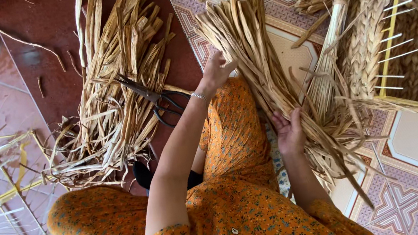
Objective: The person sits on a tiled floor and uses shears to cut dried plant strips into shorter lengths. They repeatedly gather bundles, trim them, and place the cut pieces into a nearby pile.
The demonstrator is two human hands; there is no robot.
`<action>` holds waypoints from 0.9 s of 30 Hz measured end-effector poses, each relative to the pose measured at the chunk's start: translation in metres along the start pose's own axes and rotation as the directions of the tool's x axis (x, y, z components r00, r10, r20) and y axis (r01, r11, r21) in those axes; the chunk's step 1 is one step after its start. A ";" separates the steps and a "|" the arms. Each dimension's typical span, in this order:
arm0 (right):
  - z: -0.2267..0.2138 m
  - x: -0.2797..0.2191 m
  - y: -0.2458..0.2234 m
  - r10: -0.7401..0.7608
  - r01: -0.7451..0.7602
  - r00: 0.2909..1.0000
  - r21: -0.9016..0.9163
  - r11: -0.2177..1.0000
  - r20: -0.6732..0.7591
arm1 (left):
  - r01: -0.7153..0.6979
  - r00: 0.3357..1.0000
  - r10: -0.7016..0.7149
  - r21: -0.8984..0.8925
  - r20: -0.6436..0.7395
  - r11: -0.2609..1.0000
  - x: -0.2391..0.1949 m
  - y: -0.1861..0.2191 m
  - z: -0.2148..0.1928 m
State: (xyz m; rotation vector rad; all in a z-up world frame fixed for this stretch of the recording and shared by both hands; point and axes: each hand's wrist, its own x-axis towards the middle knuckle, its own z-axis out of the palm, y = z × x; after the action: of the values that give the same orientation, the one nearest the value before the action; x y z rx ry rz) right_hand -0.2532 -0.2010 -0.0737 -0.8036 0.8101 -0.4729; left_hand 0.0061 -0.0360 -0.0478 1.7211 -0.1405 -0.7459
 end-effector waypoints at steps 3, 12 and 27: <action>0.000 -0.001 -0.003 0.030 -0.032 0.997 0.028 0.999 0.066 | -0.057 0.998 0.056 -0.072 -0.019 0.996 0.001 -0.046 0.003; 0.006 -0.066 -0.048 0.406 -0.474 0.833 0.106 0.874 0.375 | -0.103 0.994 0.101 -0.034 -0.044 0.994 0.007 -0.067 0.000; 0.029 0.029 -0.018 -0.013 0.582 0.769 -0.709 -0.398 0.639 | -0.190 0.978 0.201 0.166 -0.054 0.968 -0.003 -0.064 -0.009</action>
State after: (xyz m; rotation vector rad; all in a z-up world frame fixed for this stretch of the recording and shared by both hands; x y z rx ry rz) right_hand -0.2135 -0.2184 -0.0600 -2.8583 0.3338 0.0503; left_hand -0.0096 -0.0080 -0.1044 1.8525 -0.3246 -0.5392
